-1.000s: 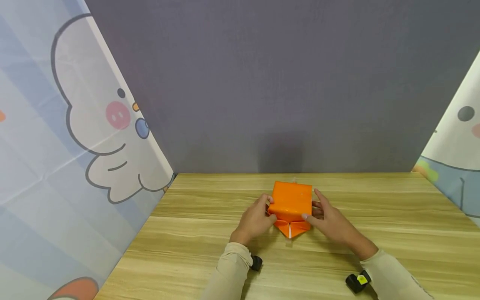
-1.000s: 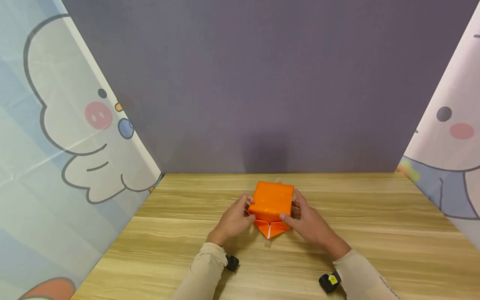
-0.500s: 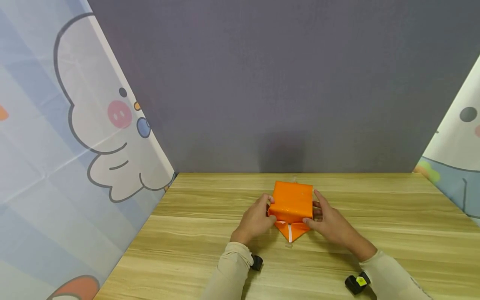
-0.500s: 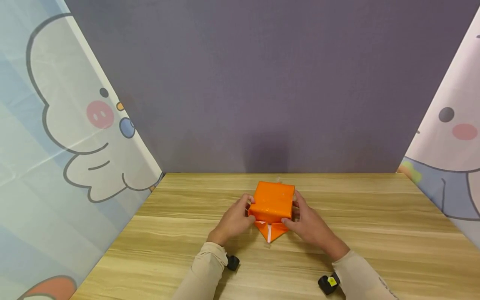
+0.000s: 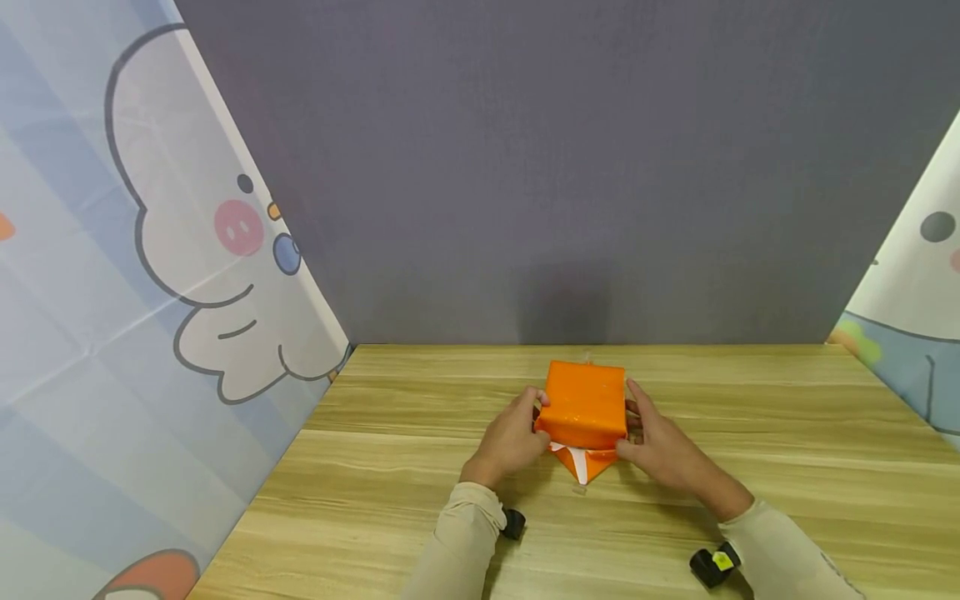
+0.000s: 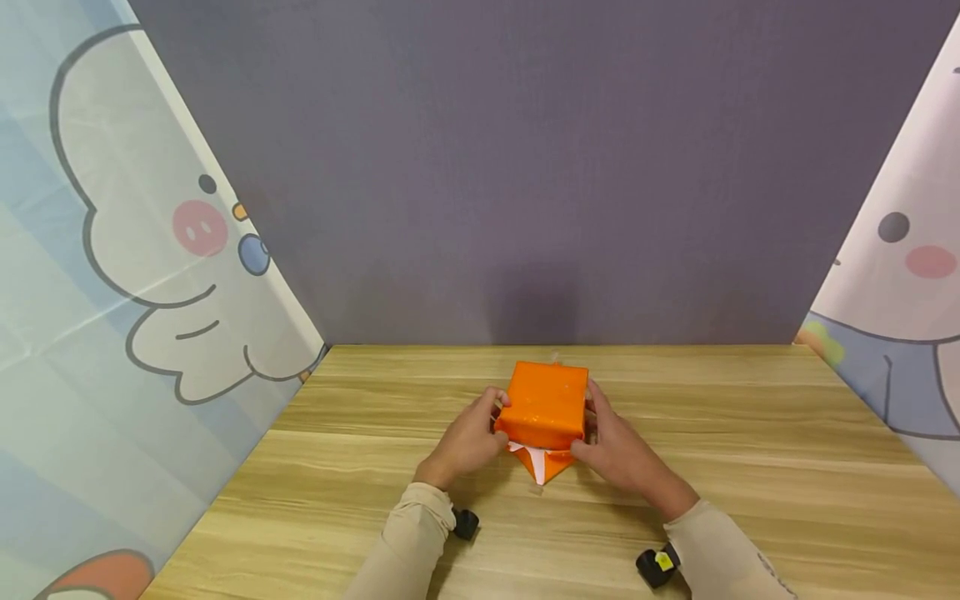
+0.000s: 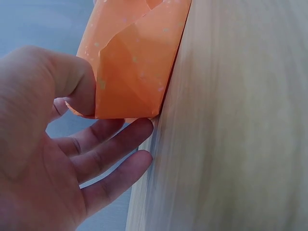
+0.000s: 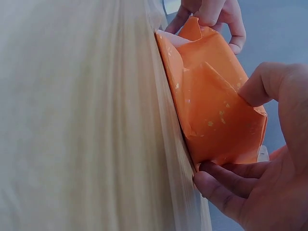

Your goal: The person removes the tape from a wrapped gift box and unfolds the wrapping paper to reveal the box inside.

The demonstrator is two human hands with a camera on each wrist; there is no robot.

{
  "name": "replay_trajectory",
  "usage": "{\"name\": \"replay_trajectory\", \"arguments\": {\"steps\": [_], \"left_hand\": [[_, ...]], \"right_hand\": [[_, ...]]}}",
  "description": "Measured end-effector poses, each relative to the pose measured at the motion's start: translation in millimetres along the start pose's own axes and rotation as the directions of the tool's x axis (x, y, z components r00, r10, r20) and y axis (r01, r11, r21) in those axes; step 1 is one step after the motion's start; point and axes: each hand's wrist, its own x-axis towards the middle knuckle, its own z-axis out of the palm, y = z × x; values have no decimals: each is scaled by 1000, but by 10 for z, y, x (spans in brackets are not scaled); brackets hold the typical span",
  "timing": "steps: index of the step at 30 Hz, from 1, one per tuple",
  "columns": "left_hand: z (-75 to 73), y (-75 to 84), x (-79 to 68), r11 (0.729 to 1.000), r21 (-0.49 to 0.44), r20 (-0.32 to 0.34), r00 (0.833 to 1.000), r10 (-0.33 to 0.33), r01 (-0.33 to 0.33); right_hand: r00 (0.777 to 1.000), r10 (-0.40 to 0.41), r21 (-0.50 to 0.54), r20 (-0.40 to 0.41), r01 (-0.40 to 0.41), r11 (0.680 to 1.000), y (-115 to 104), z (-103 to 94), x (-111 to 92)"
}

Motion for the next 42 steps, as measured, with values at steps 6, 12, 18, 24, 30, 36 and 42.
{"name": "replay_trajectory", "arguments": {"steps": [6,12,18,24,30,36,42], "left_hand": [[-8,15,3,1000,1,0,1000,5,-5],[-5,6,5,1000,26,6,1000,12,-12],[-14,-2,4,999,37,11,1000,13,-14],[-7,-6,11,999,38,10,1000,23,-24],[-9,9,8,999,44,12,1000,22,-22],[-7,14,5,999,48,21,1000,18,-19],[11,0,13,997,66,14,999,29,-30]], "right_hand": [[1000,-13,-10,15,13,1000,-16,-21,-8],[999,-34,-52,4,34,998,-49,-30,-28],[1000,-18,-57,-6,17,998,-60,-5,-22],[999,-18,-84,-29,15,996,-36,35,-14],[998,-8,-133,-62,-1,991,-79,107,-10],[996,16,-138,-83,-27,990,-109,138,-11],[996,32,-130,-78,-42,991,-88,149,-4]]}}
